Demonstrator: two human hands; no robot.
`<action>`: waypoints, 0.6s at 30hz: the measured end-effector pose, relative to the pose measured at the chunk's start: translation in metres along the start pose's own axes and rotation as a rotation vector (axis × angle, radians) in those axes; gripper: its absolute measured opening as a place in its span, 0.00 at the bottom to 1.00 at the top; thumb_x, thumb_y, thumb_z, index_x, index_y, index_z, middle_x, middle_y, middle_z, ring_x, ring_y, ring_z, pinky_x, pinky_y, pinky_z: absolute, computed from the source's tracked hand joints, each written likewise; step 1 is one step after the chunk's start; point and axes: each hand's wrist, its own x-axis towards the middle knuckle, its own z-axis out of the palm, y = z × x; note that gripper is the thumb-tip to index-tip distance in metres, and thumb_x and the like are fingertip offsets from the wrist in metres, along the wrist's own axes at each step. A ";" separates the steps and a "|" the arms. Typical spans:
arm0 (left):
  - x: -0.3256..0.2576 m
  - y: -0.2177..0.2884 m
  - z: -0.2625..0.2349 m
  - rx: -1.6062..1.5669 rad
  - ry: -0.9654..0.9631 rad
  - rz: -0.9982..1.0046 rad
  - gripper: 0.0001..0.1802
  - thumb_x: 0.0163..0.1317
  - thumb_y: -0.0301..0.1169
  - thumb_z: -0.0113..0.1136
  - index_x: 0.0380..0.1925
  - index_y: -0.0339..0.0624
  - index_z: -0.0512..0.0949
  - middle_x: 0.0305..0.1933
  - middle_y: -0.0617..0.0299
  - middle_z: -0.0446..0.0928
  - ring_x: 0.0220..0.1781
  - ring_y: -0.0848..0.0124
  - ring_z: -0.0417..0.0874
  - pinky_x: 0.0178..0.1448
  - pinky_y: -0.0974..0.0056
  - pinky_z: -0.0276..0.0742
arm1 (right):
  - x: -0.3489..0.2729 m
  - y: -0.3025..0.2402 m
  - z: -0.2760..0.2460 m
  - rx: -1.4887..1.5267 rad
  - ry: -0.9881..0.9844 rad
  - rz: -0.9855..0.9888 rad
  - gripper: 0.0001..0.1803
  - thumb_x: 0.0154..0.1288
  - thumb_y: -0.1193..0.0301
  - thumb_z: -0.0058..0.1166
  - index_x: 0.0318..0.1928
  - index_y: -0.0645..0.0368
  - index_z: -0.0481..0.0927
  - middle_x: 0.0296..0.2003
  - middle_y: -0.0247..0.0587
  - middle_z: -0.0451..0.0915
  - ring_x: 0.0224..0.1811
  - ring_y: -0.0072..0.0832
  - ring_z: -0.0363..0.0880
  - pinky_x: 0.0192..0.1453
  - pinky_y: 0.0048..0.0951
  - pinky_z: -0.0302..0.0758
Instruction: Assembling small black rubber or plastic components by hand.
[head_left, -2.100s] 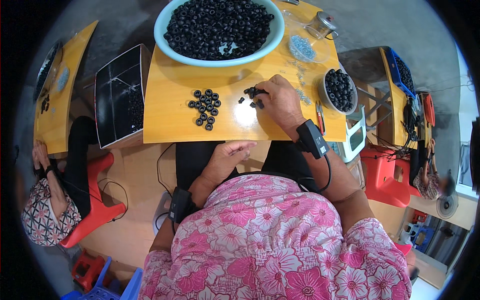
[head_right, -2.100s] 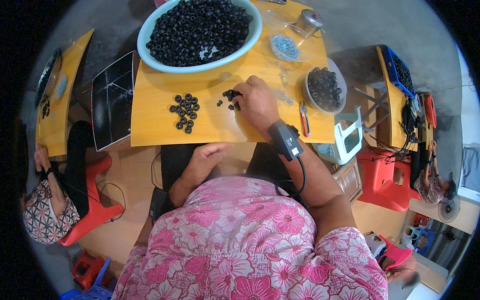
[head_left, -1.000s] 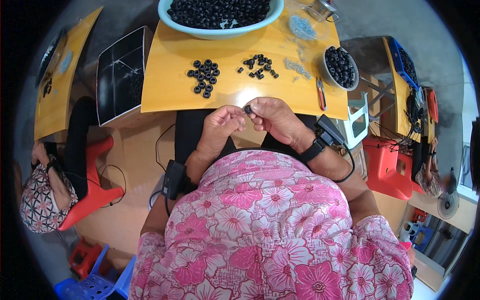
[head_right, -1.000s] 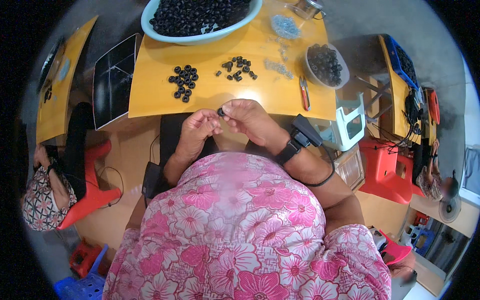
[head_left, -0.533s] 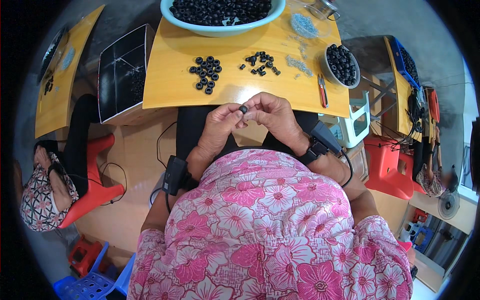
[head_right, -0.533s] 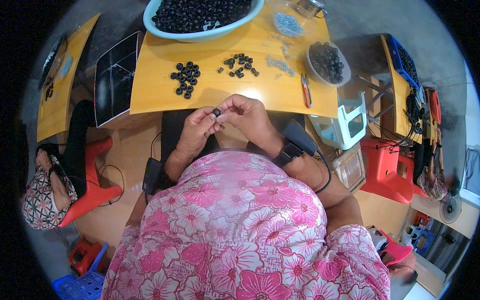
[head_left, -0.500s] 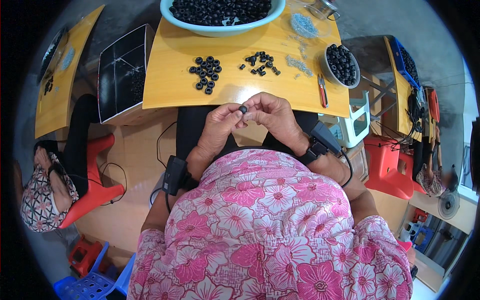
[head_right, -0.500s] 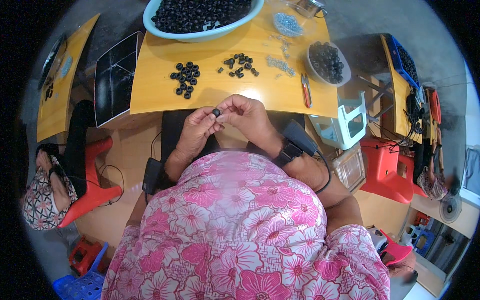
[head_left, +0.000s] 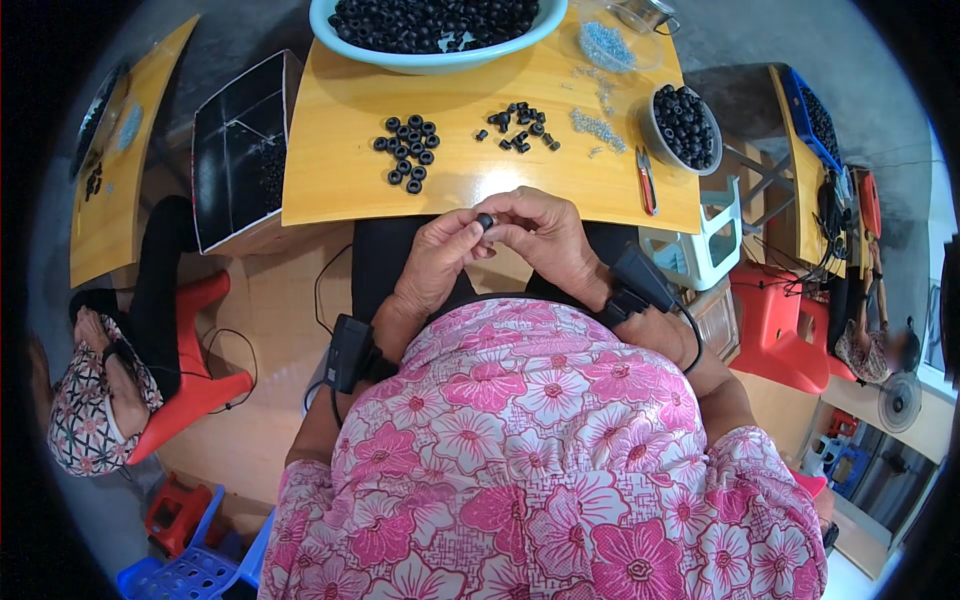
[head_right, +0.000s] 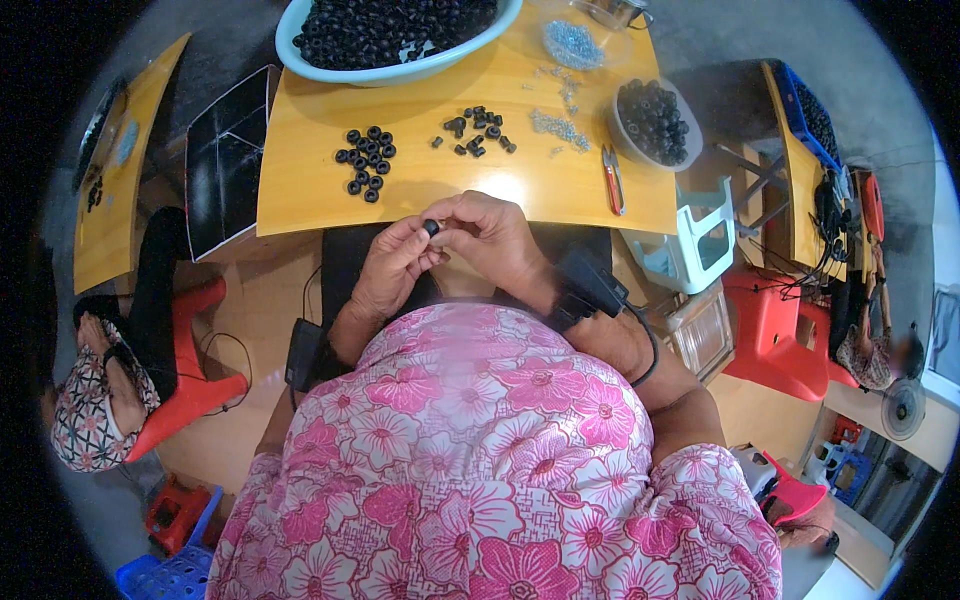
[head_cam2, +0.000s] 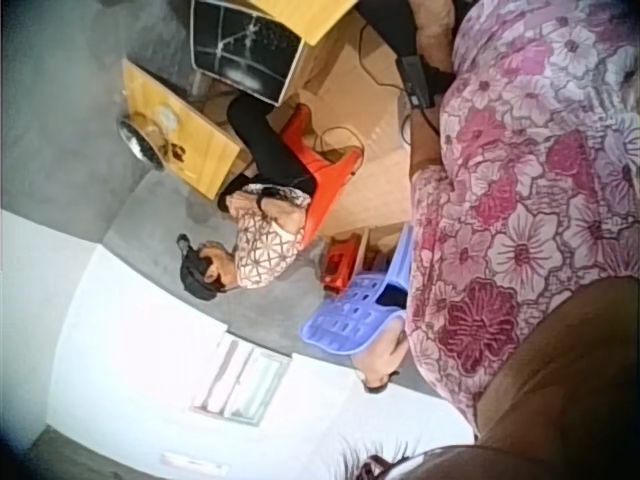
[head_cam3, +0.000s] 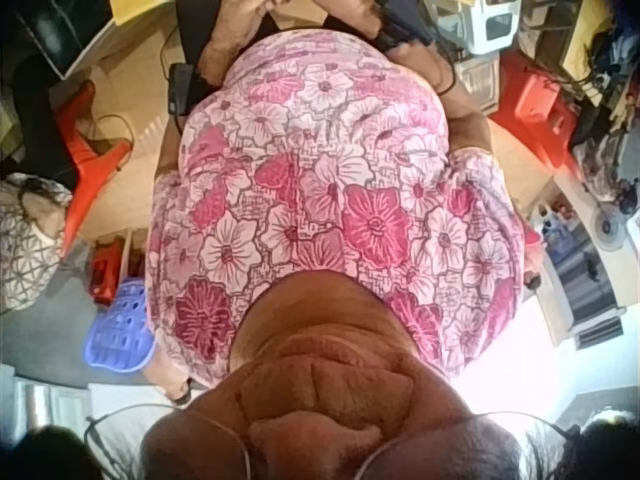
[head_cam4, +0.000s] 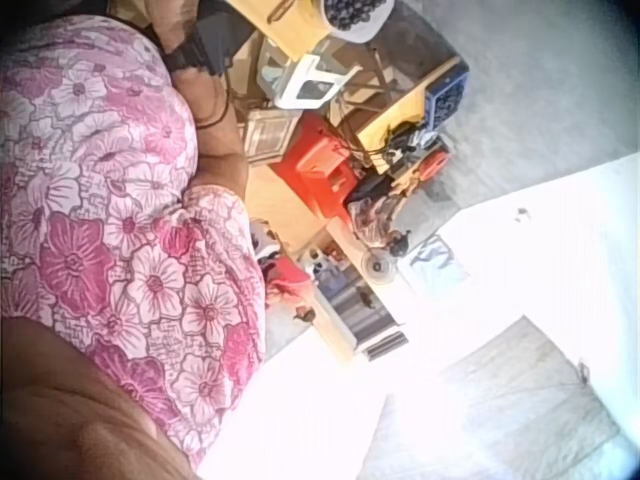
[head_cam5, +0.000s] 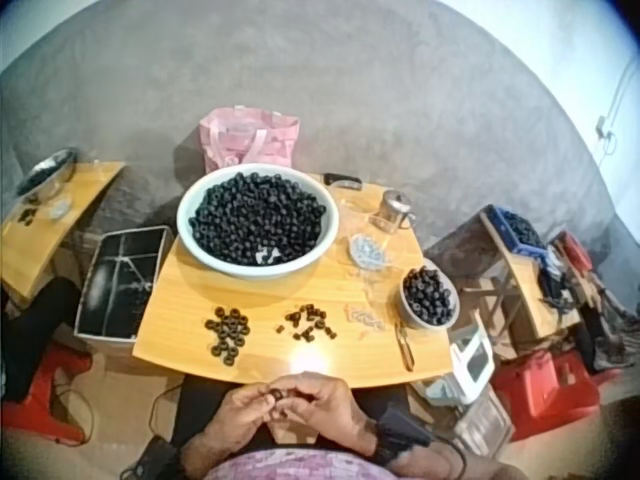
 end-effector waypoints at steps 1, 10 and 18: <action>0.000 0.001 0.001 -0.014 -0.003 -0.013 0.13 0.65 0.33 0.51 0.43 0.36 0.75 0.34 0.65 0.76 0.35 0.78 0.73 0.44 0.72 0.71 | 0.000 -0.001 0.000 -0.050 -0.004 -0.015 0.12 0.55 0.84 0.55 0.41 0.63 0.79 0.32 0.36 0.76 0.34 0.19 0.77 0.37 0.19 0.75; -0.001 0.003 0.000 -0.096 -0.031 -0.062 0.12 0.66 0.33 0.50 0.42 0.37 0.76 0.32 0.67 0.73 0.35 0.78 0.72 0.48 0.69 0.72 | 0.003 -0.003 -0.003 -0.334 -0.008 -0.181 0.13 0.51 0.81 0.59 0.40 0.59 0.80 0.28 0.40 0.75 0.31 0.29 0.77 0.34 0.24 0.73; 0.001 0.005 0.003 -0.150 -0.050 -0.102 0.13 0.65 0.32 0.50 0.45 0.36 0.73 0.31 0.67 0.72 0.34 0.79 0.72 0.47 0.68 0.73 | 0.004 -0.006 -0.011 -0.432 -0.102 -0.265 0.15 0.54 0.81 0.56 0.44 0.57 0.78 0.28 0.39 0.73 0.31 0.31 0.73 0.36 0.27 0.70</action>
